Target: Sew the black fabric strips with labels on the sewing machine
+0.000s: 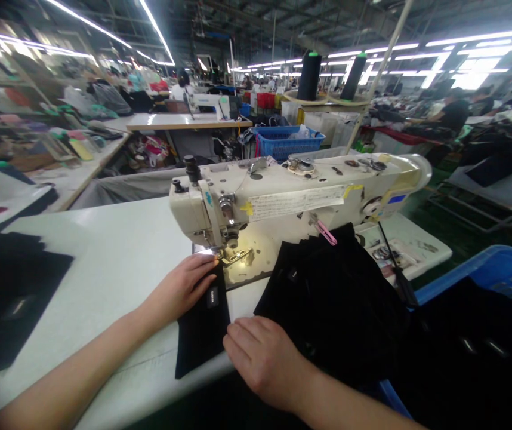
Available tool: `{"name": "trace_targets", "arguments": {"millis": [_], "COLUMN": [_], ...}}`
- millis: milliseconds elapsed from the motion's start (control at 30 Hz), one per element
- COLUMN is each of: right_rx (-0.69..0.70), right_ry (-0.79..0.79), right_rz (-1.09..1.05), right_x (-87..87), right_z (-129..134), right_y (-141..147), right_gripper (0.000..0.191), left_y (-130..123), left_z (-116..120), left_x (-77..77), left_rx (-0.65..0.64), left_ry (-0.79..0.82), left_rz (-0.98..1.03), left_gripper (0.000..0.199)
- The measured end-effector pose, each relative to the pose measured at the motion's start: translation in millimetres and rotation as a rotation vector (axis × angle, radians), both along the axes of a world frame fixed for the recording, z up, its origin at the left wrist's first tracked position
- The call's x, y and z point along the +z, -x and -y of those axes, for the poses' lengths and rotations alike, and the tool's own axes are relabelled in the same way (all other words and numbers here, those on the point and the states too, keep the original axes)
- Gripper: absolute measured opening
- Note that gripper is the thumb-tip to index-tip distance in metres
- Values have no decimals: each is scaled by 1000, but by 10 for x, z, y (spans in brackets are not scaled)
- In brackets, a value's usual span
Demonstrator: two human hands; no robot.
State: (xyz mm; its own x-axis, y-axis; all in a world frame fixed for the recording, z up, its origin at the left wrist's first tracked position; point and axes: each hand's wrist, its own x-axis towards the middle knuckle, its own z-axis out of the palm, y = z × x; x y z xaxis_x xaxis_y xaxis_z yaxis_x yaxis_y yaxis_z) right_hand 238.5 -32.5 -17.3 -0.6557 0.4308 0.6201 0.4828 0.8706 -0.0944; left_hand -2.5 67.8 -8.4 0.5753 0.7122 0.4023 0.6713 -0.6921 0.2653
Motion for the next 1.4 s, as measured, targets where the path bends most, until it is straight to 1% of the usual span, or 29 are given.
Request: {"name": "trace_targets", "arguments": {"millis": [333,533,700,767,833,933,1000,1067,1133,1233,1400], "right_rx": [6,-5,-4,-10,-25,-43,-36,-24,-15,-7,1], "right_ry": [17,37,44,53,76,127,150,151,146,144,126], "right_rz": [11,43,46,38,27,28,52,79,100,126,162], "right_x": [3,-31,-43,-33,-13,17,21,10,-8,-25,-2], "right_z": [-13,-7,32,48,64,85,99,109,112,100,52], "right_y": [15,17,2,2,4,-5,-26,-53,-76,-91,-75], "right_gripper": [37,32,29,25,22,22,24,27,29,29,28], "left_y": [-3,-3,6,-15,-58,-124,-135,-117,-87,-67,-96], "left_z": [-13,-28,-22,79,283,710,965,1122,1171,1133,1071], "left_x": [8,34,45,87,160,270,285,242,174,117,171], "left_rx": [-1,0,5,21,-1,-162,-224,-235,-239,-246,-254], "left_ry": [-4,-4,-11,-57,-85,0,23,-21,-76,-127,-137], "left_rz": [10,12,-43,-73,-80,-91,-131,-183,-222,-242,-245], "left_gripper": [29,30,32,32,31,27,29,36,40,38,36]}}
